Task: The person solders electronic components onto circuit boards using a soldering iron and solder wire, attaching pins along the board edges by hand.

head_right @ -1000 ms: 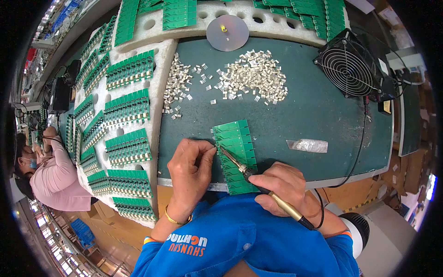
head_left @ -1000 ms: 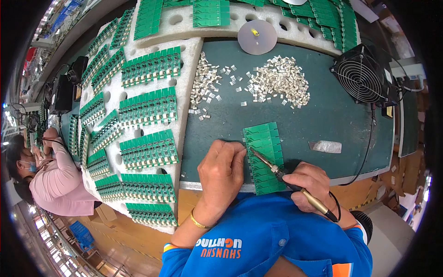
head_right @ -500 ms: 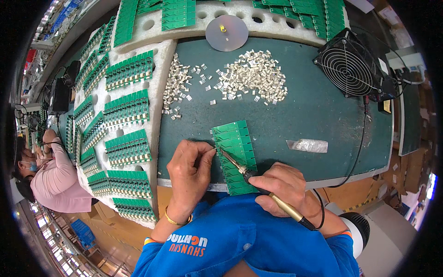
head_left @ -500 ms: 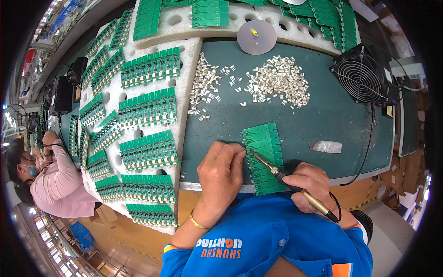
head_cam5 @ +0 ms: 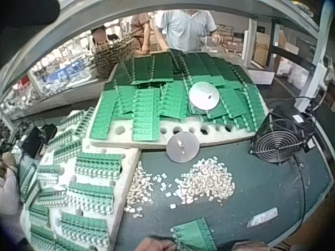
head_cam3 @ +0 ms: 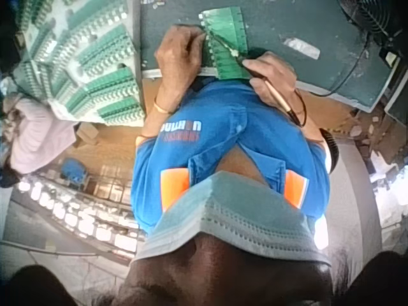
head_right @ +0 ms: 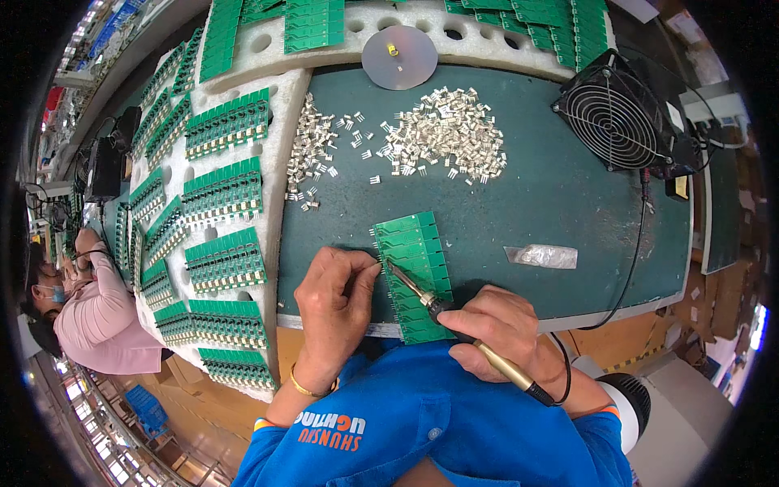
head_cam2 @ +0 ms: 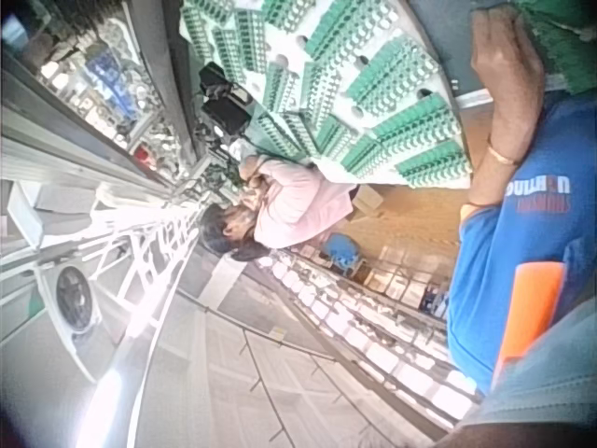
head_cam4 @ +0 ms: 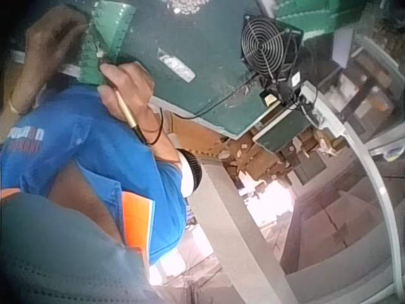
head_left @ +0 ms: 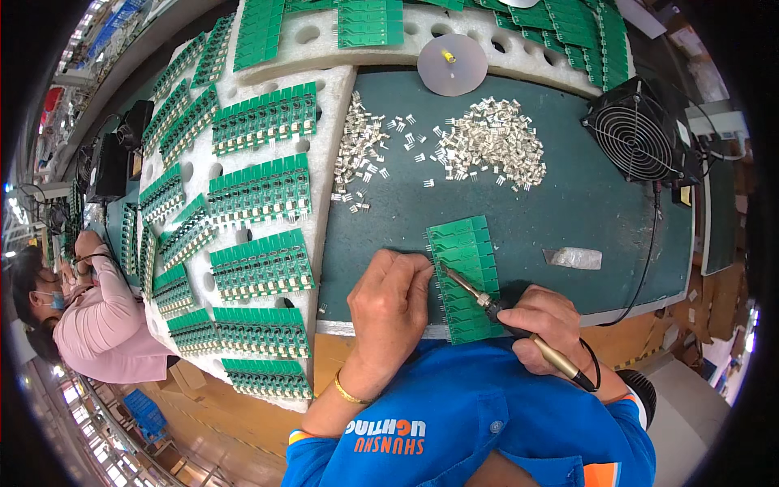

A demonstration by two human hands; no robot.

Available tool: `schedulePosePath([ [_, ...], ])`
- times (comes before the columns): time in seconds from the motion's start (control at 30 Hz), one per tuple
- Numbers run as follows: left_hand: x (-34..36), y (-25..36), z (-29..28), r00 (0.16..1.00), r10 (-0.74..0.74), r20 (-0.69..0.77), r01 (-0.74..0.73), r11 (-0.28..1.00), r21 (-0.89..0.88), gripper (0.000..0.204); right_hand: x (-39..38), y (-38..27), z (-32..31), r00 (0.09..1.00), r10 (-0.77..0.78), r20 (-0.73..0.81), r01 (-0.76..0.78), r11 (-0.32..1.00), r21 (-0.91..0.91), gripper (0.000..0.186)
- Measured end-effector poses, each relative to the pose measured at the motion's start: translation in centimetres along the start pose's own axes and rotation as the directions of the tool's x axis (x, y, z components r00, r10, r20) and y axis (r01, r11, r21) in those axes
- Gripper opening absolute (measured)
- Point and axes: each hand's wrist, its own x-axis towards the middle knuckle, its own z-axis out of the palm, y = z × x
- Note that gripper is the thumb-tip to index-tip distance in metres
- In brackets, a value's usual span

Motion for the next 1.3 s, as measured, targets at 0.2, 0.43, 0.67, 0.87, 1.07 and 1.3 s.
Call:
schedulePosePath([
  [0.2,-0.1,0.0,0.1,0.999,-0.039,-0.012,0.039,0.999,-0.021,0.011,0.3,0.0,-0.4,1.000,-0.008,-0.006,0.008,1.000,-0.009,0.031],
  [0.43,-0.2,-0.1,0.1,0.997,-0.045,-0.060,0.043,0.999,-0.025,0.011,0.7,0.0,-0.8,0.999,-0.017,-0.035,0.015,0.998,-0.053,0.028],
  [0.67,-0.6,-0.3,0.1,0.991,-0.109,-0.082,0.101,0.991,-0.086,0.009,0.7,0.1,-0.7,0.998,-0.033,-0.046,0.031,0.999,-0.041,0.027],
  [0.87,-1.2,0.0,-0.3,0.978,-0.196,-0.071,0.182,0.969,-0.170,0.009,0.2,-0.1,-0.4,0.999,0.050,-0.006,-0.051,0.996,-0.073,0.038],
  [1.07,-1.9,1.0,-0.7,0.972,-0.235,-0.029,0.227,0.960,-0.164,0.009,0.3,0.0,1.1,0.999,0.037,-0.011,-0.039,0.963,-0.266,0.038],
  [1.3,-2.8,1.1,-0.3,0.977,-0.211,0.017,0.211,0.975,-0.075,0.013,0.2,0.2,2.2,0.999,0.017,-0.029,-0.027,0.915,-0.402,0.048],
])
